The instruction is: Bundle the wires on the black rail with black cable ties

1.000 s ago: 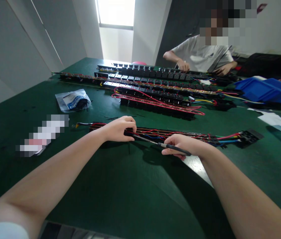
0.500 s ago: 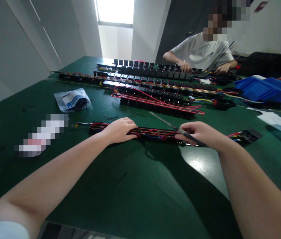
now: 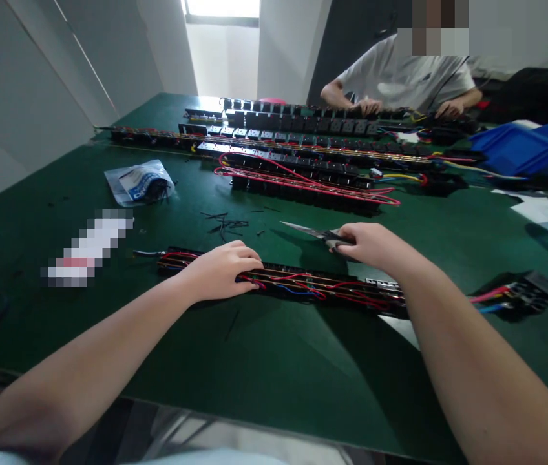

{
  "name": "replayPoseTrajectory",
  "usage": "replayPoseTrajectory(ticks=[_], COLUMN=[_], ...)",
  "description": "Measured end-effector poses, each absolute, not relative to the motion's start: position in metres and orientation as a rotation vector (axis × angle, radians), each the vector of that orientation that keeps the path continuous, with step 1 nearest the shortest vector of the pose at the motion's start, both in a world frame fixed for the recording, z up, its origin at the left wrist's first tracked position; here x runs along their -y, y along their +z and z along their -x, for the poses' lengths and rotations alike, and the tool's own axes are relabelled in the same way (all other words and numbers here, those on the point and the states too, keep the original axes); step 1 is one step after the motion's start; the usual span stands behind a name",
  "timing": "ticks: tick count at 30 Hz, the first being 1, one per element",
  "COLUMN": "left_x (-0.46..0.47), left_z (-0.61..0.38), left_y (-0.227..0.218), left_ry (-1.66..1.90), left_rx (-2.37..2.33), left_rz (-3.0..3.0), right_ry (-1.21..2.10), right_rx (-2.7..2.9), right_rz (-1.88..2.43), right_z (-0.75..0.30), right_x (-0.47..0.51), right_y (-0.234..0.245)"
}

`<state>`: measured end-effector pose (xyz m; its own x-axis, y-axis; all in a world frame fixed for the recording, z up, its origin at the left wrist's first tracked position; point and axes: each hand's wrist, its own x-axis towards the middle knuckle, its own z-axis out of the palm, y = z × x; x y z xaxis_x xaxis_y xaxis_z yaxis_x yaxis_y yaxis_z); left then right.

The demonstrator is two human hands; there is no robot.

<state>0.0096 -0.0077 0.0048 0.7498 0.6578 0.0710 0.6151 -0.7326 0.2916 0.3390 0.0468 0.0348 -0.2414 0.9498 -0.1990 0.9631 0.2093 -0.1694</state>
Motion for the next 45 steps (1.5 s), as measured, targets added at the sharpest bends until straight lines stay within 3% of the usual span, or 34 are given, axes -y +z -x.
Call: replayPoseTrajectory(ticks=[26, 33, 35, 39, 45], left_x=[0.024, 0.028, 0.027, 0.025, 0.002], left_z=[-0.019, -0.021, -0.022, -0.026, -0.021], left_y=[0.004, 0.005, 0.007, 0.012, 0.031], left_ry=[0.215, 0.217, 0.190, 0.119, 0.012], left_rx=[-1.095, -1.107, -1.105, -1.109, -1.041], left_rz=[-2.760, -2.749, -2.734, -2.697, -2.496], right_ry=[-0.296, -0.276, -0.331, -0.942, -0.672], right_rx=[-2.640, -2.714, -2.811, -2.938, -2.939], right_rz=[-1.735, -1.726, -1.671, -1.321, -1.218], right_z=[-0.331, -0.328, -0.318, -0.284, -0.260], right_x=[-0.038, -0.030, -0.020, 0.005, 0.024], right_y=[0.007, 0.018, 0.028, 0.041, 0.021])
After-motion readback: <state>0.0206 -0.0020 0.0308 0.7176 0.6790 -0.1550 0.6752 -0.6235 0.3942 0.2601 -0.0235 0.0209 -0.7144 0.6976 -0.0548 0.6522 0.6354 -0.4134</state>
